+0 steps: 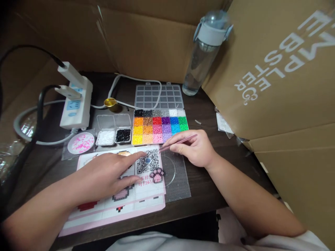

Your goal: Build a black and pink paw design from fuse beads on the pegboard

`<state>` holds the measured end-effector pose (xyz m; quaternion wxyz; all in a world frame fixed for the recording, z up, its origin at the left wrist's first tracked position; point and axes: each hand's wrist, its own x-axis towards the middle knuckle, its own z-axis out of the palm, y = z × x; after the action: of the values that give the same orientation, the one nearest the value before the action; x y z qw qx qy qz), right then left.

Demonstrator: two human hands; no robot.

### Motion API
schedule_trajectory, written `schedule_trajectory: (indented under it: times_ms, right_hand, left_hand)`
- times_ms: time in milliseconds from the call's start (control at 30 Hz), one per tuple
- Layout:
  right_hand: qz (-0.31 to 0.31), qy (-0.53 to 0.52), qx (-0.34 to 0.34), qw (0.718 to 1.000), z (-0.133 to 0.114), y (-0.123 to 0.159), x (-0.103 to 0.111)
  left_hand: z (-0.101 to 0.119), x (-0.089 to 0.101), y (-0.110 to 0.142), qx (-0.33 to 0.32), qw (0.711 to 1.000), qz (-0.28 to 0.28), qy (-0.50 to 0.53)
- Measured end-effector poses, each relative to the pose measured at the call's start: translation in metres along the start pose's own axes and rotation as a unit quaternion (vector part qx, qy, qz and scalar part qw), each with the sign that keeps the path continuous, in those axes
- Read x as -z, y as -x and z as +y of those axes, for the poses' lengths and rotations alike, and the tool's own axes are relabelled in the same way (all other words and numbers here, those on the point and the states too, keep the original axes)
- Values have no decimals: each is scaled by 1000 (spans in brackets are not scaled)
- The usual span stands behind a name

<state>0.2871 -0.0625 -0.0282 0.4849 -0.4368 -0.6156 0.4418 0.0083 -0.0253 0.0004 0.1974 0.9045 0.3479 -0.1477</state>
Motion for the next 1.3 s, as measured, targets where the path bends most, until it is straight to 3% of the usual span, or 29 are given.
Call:
schedule_trajectory:
  times_ms: [67,167,600,1300]
  right_hand:
    - [83,51,-13,995,2,-4,1]
    - [135,101,-35,985,4,-9,-3]
    - [107,144,-22,984,8,-11,-17]
    - [106,166,-30,980,6,-12,-14]
  left_hand:
    - [0,0,1,-3,1000,5,3]
    - [0,-1,2,1,1000,7,6]
    - [0,1,2,3,1000,9,15]
    - [1,0,1,1,1000,-8,-2]
